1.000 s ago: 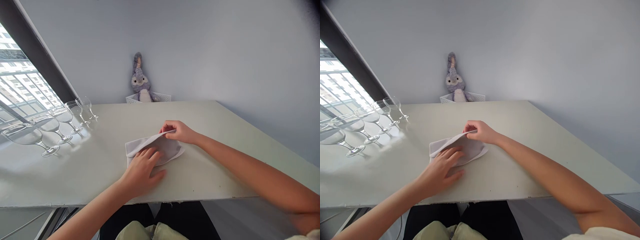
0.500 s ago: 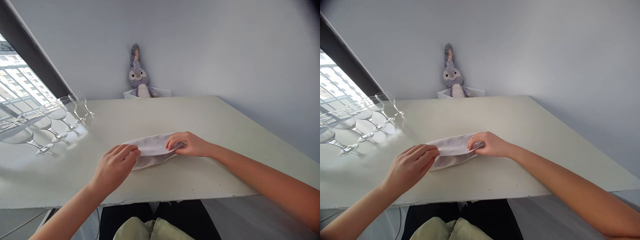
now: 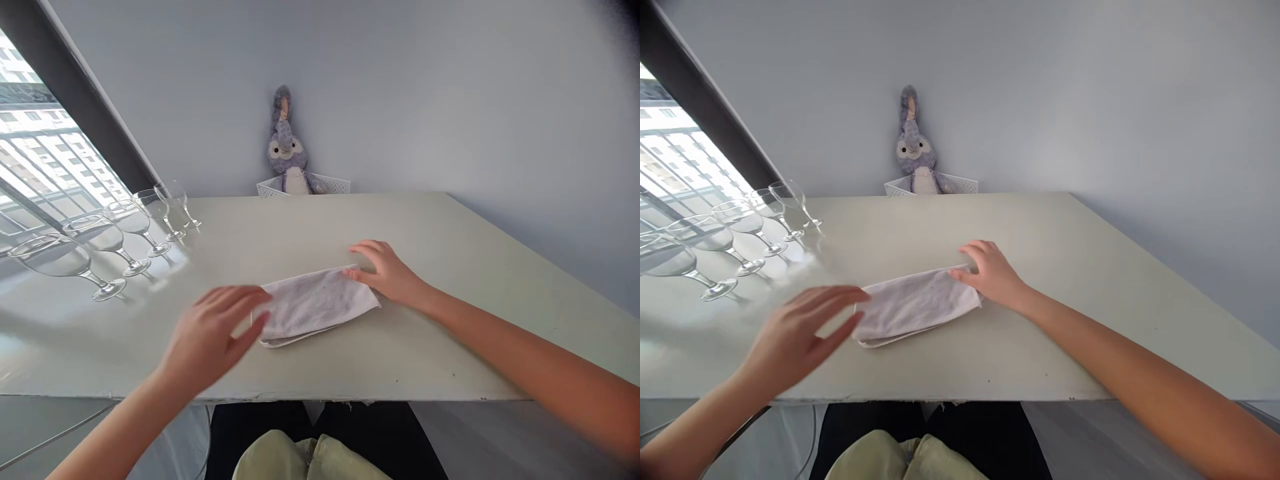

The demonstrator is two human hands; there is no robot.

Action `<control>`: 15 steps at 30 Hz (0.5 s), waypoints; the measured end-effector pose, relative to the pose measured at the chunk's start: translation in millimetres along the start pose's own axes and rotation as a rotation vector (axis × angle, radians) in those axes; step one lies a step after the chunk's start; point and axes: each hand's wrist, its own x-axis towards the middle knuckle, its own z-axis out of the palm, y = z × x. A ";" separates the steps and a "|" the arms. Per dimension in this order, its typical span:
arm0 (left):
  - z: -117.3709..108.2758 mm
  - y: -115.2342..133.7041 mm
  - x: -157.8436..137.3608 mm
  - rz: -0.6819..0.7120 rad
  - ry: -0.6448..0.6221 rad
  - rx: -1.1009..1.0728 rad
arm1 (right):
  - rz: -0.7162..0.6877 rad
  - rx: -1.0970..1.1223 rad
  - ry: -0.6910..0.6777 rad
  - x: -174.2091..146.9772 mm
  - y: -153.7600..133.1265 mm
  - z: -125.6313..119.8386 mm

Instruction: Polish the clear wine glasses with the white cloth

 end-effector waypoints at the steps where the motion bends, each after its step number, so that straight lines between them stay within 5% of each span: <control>1: -6.4 -7.6 1.7 -0.076 0.138 0.004 | 0.063 -0.045 0.024 3.5 4.4 3.2; 5: -28.9 -47.6 -9.3 -0.395 0.868 0.070 | 0.202 -0.114 -0.067 11.4 19.4 12.2; 7: -35.8 -71.1 -25.3 -0.514 1.064 0.196 | 0.164 -0.112 -0.124 12.0 21.7 13.5; 11: -40.8 -122.9 -62.8 -0.662 1.032 0.459 | 0.132 0.035 -0.225 7.8 18.5 13.8; 15: -39.7 -170.1 -82.1 -0.854 0.876 0.318 | 0.186 0.145 -0.114 1.9 22.2 16.1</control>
